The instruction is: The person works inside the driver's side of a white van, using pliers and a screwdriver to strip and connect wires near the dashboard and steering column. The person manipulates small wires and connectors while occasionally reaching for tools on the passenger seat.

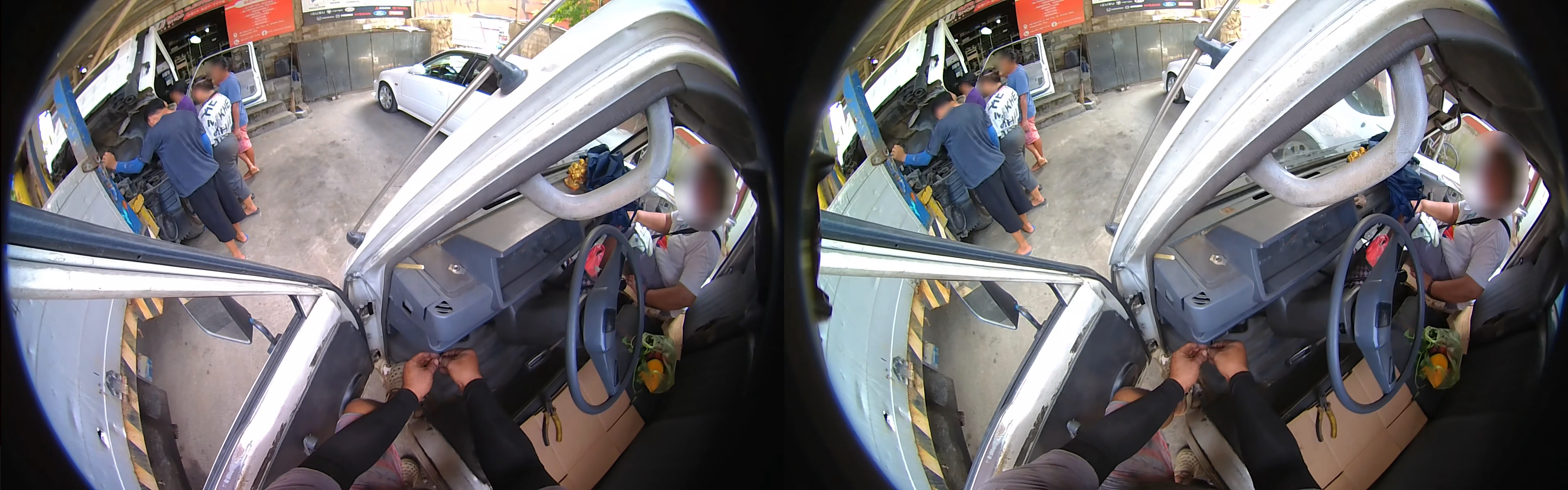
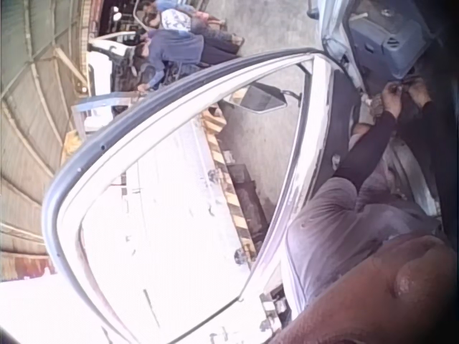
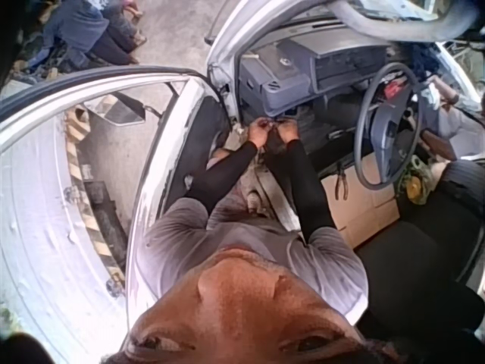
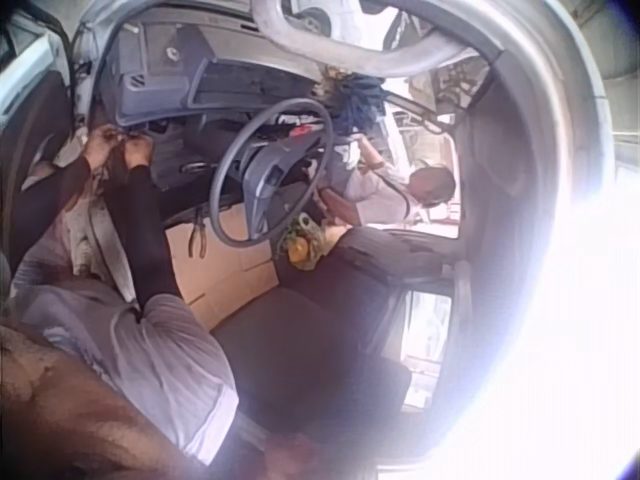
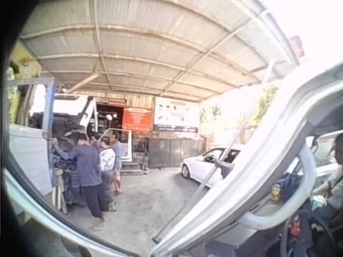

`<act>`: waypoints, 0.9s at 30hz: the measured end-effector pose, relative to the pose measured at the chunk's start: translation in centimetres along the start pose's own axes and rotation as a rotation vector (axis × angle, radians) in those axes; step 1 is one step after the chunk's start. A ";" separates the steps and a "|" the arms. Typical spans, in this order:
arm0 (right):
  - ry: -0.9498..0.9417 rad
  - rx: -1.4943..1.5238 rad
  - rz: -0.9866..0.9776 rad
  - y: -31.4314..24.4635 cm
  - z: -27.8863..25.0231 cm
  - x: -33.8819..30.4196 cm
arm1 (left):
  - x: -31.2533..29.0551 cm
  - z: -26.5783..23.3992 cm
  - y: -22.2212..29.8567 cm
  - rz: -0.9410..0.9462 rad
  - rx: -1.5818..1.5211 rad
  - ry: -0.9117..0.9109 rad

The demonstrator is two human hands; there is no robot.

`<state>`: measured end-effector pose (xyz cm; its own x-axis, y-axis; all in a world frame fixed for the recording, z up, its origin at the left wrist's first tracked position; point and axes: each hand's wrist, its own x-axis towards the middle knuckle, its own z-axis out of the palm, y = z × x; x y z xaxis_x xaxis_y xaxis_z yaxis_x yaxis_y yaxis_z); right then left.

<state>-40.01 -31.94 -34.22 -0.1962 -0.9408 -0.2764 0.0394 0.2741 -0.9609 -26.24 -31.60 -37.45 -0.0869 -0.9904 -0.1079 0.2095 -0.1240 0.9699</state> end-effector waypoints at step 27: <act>-0.069 0.038 0.026 -0.3 -0.5 -0.4 | 0.7 -0.4 -0.5 -0.098 -0.142 -0.041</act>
<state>-40.37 -31.52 -33.80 -0.1271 -0.9454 -0.3001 0.0814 0.2916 -0.9531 -26.03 -32.23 -38.09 -0.1532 -0.9700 -0.1888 0.3328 -0.2305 0.9144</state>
